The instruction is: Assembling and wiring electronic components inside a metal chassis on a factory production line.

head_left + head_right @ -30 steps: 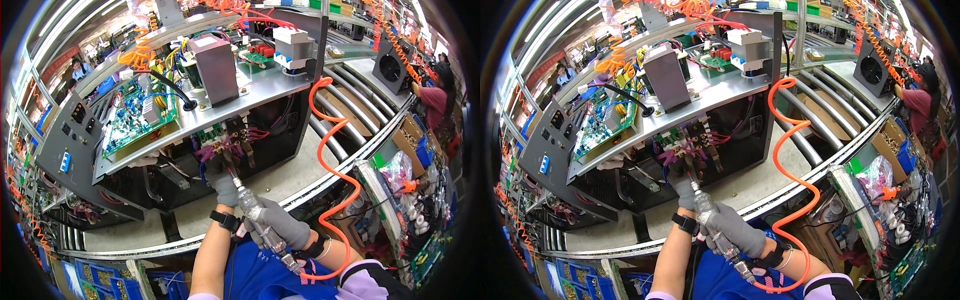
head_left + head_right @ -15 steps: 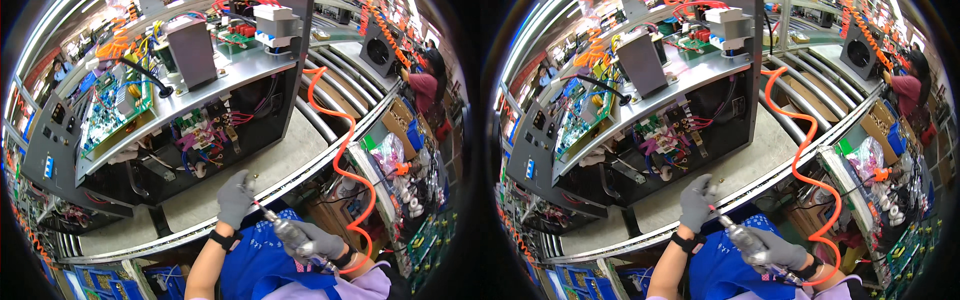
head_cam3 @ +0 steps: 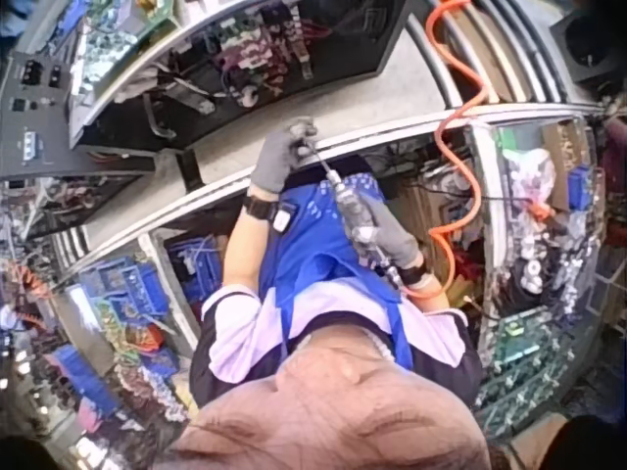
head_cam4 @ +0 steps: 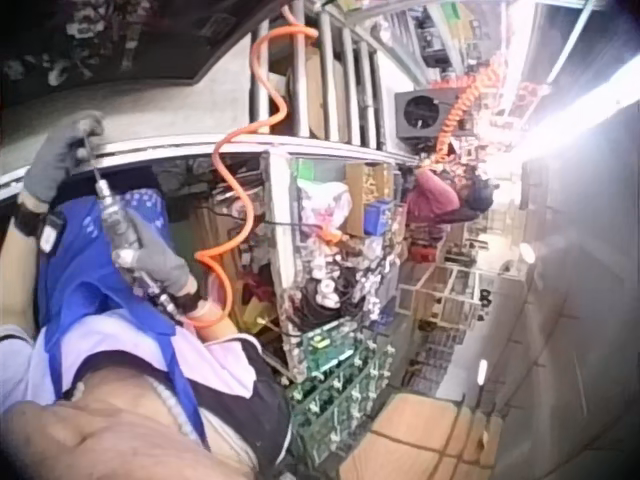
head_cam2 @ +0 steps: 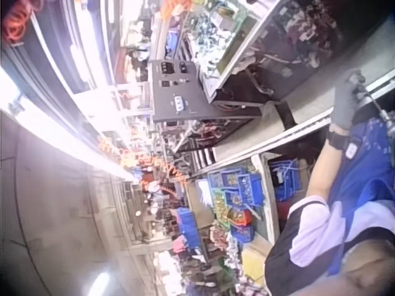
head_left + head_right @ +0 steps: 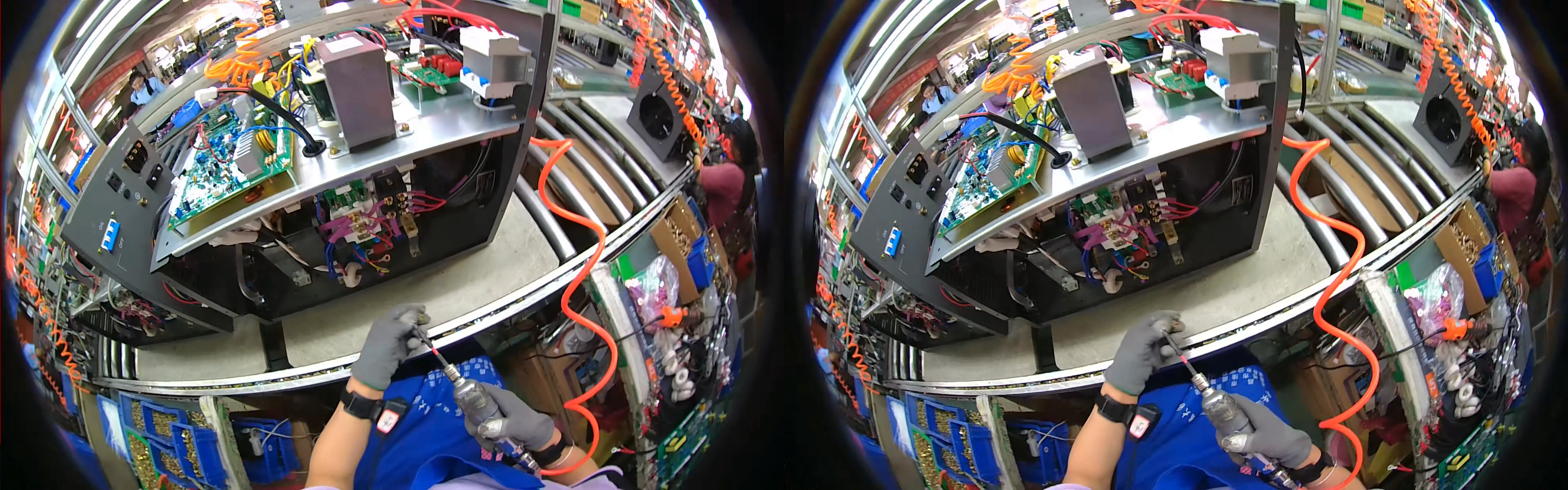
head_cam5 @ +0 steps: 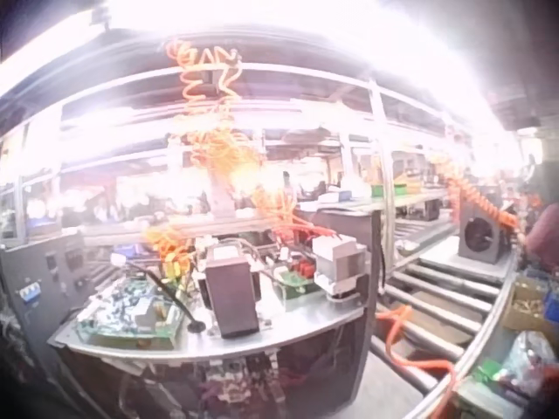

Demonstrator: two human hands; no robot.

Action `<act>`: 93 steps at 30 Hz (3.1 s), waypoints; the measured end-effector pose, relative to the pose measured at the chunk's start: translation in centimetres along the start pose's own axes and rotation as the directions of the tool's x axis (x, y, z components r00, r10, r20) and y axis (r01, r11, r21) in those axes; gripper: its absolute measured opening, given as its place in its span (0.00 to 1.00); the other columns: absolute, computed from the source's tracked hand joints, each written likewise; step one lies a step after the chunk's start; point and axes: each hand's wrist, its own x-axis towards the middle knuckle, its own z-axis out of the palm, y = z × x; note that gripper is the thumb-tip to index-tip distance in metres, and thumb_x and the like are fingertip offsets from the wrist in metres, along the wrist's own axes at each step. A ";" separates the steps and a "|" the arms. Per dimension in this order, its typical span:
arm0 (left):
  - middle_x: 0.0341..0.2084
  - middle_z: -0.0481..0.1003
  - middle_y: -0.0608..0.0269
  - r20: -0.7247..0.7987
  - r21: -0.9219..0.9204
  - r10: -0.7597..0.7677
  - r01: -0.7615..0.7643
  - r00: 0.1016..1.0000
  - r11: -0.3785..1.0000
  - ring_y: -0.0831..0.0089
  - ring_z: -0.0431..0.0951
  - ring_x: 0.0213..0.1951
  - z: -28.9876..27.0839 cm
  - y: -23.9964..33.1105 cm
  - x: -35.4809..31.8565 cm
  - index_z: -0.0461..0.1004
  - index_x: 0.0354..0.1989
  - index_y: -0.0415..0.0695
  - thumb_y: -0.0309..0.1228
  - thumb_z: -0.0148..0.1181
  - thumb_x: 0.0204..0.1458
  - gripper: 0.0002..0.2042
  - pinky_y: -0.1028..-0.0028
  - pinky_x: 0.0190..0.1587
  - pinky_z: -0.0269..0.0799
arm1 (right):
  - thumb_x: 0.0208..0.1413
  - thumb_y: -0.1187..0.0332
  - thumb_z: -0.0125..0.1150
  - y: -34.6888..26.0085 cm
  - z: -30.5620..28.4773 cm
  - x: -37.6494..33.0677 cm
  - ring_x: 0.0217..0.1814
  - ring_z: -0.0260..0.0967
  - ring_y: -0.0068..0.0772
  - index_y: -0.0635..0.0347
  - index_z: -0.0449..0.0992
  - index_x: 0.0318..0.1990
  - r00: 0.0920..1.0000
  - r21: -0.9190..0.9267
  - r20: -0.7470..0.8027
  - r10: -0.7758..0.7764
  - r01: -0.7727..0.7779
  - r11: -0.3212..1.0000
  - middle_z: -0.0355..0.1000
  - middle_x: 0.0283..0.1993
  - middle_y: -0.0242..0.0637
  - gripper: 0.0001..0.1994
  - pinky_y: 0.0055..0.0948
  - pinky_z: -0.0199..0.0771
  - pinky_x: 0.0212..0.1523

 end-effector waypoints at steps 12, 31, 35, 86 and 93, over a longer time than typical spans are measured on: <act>0.36 0.76 0.54 0.045 -0.370 0.070 -0.048 0.997 0.928 0.78 0.73 0.25 -4.3 -0.8 -2.9 0.70 0.47 0.34 0.36 0.56 0.60 0.16 0.81 0.24 0.66 | 0.48 0.60 0.68 0.5 0.4 1.1 0.23 0.67 0.23 0.62 0.61 0.56 0.990 0.019 0.137 0.041 -0.044 0.999 0.68 0.32 0.35 0.31 0.23 0.68 0.23; 0.29 0.79 0.57 0.100 0.217 0.034 -0.056 0.994 0.975 0.77 0.77 0.25 -5.0 2.9 -4.5 0.75 0.42 0.37 0.33 0.57 0.58 0.11 0.81 0.26 0.73 | 0.49 0.61 0.68 0.5 -0.4 0.8 0.25 0.67 0.22 0.61 0.59 0.59 0.978 -0.101 0.156 0.136 -0.121 0.988 0.67 0.32 0.34 0.33 0.22 0.68 0.24; 0.28 0.79 0.59 0.007 0.411 0.186 -0.173 0.983 0.895 0.75 0.78 0.27 -2.1 5.2 -2.8 0.76 0.42 0.39 0.31 0.56 0.58 0.10 0.77 0.29 0.74 | 0.48 0.63 0.69 0.7 -0.9 1.3 0.25 0.67 0.23 0.61 0.59 0.60 0.992 -0.067 0.124 -0.013 0.022 0.997 0.68 0.33 0.35 0.33 0.23 0.68 0.24; 0.33 0.75 0.57 0.463 0.881 0.644 -0.235 0.609 -0.411 0.56 0.78 0.30 -2.5 7.6 5.6 0.75 0.46 0.56 0.31 0.59 0.51 0.13 0.62 0.28 0.75 | 0.53 0.71 0.57 -2.4 1.5 8.2 0.17 0.67 0.30 0.64 0.61 0.54 0.996 0.231 0.003 -0.092 0.089 0.969 0.68 0.30 0.40 0.21 0.28 0.67 0.13; 0.33 0.75 0.57 0.463 0.886 0.666 -0.297 0.584 -0.356 0.57 0.78 0.31 -2.5 7.7 5.5 0.75 0.46 0.55 0.30 0.60 0.49 0.14 0.62 0.29 0.74 | 0.53 0.66 0.57 -2.2 1.8 9.2 0.17 0.68 0.31 0.63 0.62 0.48 0.997 0.315 -0.020 -0.081 0.083 0.945 0.68 0.31 0.41 0.18 0.26 0.70 0.14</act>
